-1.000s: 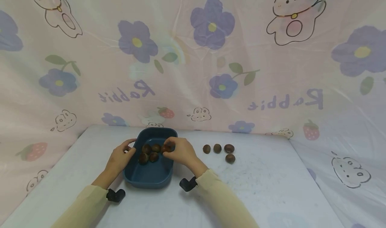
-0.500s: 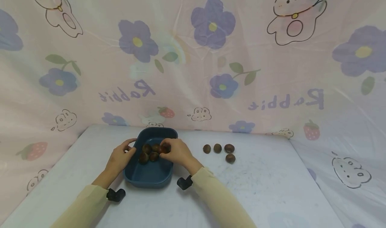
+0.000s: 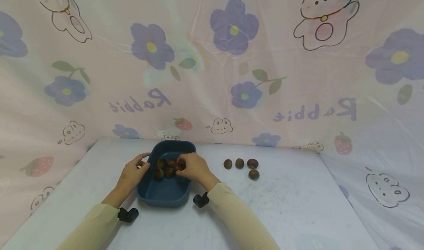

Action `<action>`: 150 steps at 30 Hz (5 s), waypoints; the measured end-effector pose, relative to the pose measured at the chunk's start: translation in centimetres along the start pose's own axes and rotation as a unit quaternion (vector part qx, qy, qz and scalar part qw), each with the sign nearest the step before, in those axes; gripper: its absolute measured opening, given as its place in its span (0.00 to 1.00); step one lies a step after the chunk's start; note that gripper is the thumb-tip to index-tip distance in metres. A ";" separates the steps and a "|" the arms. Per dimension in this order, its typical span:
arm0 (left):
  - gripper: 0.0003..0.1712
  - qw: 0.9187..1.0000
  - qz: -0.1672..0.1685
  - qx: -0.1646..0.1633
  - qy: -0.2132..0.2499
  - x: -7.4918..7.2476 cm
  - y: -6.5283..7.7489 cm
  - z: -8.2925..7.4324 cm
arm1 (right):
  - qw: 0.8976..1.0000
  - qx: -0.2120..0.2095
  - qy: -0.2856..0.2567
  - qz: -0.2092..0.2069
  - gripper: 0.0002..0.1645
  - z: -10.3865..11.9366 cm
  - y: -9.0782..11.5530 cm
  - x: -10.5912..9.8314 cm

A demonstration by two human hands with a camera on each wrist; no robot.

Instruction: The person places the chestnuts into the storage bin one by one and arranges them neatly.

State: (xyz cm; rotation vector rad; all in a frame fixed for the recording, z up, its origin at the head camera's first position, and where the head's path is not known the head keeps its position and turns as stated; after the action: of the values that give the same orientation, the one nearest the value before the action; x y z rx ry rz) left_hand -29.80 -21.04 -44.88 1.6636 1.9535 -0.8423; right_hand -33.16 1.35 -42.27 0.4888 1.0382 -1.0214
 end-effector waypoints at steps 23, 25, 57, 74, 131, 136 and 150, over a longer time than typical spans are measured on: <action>0.26 1.000 0.001 -0.002 -0.002 0.0 0.0 -0.1 | 0.997 0.020 0.067 0.041 0.18 0.4 -0.9 0.6; 0.26 1.000 0.004 -0.003 -0.001 -0.1 0.0 -0.1 | 0.997 0.022 0.067 0.044 0.17 0.3 -1.0 0.7; 0.26 1.000 0.005 -0.004 -0.005 0.1 0.1 -0.1 | 0.994 0.022 0.086 0.060 0.18 0.3 -1.1 1.2; 0.26 1.000 0.006 -0.006 -0.011 0.0 0.0 0.0 | 0.993 0.031 0.103 0.058 0.22 0.2 -1.2 1.3; 0.26 1.000 -0.002 -0.008 -0.005 0.1 0.2 -0.1 | 0.998 -0.022 -0.059 0.005 0.18 -0.5 1.6 -3.8; 0.27 1.000 -0.003 -0.008 -0.009 0.1 0.2 -0.1 | 0.998 -0.006 -0.055 0.001 0.19 -1.4 2.0 -4.4; 0.26 1.000 -0.005 -0.003 -0.005 0.0 0.2 -0.1 | 0.998 0.038 -0.032 -0.029 0.15 -4.5 3.0 -5.5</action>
State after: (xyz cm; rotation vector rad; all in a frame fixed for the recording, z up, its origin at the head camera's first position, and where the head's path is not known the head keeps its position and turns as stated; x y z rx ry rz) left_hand -29.63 -20.93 -44.88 1.6443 1.9578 -0.8456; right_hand -33.36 8.72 -39.82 0.4885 0.9637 -1.1240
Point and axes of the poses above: each hand's wrist, its own y-axis away from the middle knuckle, its own x-axis out of the palm, z = x × y, the point moved 5 cm from there along -y, towards the middle knuckle, and after that the axes turned 4 degrees about x, right-handed, at the moved point
